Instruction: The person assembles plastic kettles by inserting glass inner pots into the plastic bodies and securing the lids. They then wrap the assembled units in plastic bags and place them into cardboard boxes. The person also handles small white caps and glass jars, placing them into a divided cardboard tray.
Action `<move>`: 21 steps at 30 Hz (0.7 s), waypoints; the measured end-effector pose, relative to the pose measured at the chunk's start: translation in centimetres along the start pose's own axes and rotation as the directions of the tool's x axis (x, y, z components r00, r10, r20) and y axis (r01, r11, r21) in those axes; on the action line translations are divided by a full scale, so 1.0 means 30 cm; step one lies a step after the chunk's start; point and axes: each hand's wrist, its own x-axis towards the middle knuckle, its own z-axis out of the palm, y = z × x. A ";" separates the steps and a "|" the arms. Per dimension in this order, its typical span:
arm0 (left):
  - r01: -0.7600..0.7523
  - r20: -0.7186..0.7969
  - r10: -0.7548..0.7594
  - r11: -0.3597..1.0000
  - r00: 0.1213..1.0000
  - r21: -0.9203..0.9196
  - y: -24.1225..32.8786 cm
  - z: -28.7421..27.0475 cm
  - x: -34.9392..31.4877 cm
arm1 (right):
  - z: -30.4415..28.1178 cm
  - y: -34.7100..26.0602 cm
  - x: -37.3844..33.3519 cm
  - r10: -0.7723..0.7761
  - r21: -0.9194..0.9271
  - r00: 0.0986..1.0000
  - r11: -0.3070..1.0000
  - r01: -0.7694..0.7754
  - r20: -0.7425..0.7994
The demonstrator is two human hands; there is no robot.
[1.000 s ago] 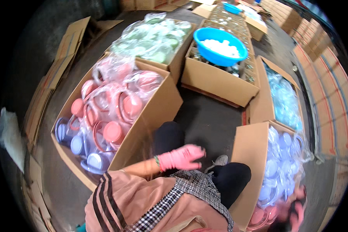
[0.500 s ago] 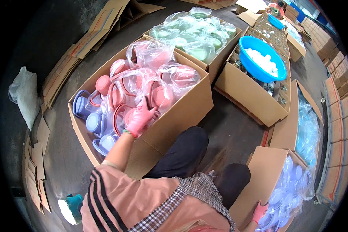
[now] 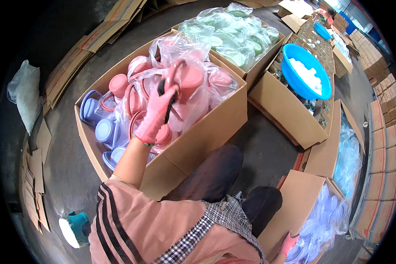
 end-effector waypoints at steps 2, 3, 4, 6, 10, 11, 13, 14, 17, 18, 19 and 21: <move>0.104 0.070 -0.116 0.982 0.991 0.156 -0.107 -0.027 -0.049 | 0.001 0.000 -0.002 -0.004 0.010 1.000 1.000 0.004 -0.003; 0.168 0.094 -0.203 0.943 0.975 0.289 -0.130 -0.018 -0.093 | 0.007 0.021 -0.002 0.007 -0.007 1.000 1.000 -0.007 -0.018; 0.093 0.109 -0.161 0.881 0.981 0.465 -0.162 -0.007 -0.142 | 0.013 0.036 -0.007 0.018 -0.025 0.999 1.000 -0.019 -0.031; -0.179 0.190 0.047 0.607 0.981 0.774 -0.226 0.017 -0.241 | 0.006 0.043 -0.026 0.034 0.010 0.999 0.999 -0.033 -0.022; -0.635 0.629 0.272 0.613 0.728 0.470 -0.063 0.114 -0.453 | 0.001 0.051 0.001 0.002 0.062 1.000 0.998 -0.002 -0.003; -0.656 0.722 0.336 0.724 0.604 0.212 -0.041 0.157 -0.483 | -0.004 0.053 0.007 -0.023 0.071 0.999 0.997 0.022 0.023; -0.676 0.879 0.393 0.728 0.272 -0.116 -0.140 0.207 -0.577 | -0.014 0.040 0.031 -0.055 0.104 0.996 0.993 0.048 0.067; -0.585 0.892 0.385 0.790 0.238 -0.185 -0.178 0.253 -0.612 | -0.021 0.031 0.053 -0.031 0.042 0.991 0.999 0.026 0.133; -0.320 0.973 -0.089 0.935 0.213 0.156 -0.236 0.396 -0.668 | -0.056 0.069 0.100 0.065 -0.266 0.977 0.964 -0.009 0.202; -0.395 0.971 -0.158 0.892 0.181 0.219 -0.275 0.436 -0.682 | -0.070 0.046 0.105 0.079 -0.321 0.976 0.947 -0.010 0.204; -0.511 0.943 -0.330 0.803 0.046 0.306 -0.283 0.479 -0.704 | -0.079 0.023 0.094 0.100 -0.367 0.973 0.930 -0.017 0.207; -0.535 0.936 -0.338 0.811 -0.097 0.238 -0.363 0.480 -0.772 | -0.111 -0.051 0.076 0.087 -0.332 0.975 0.943 -0.016 0.202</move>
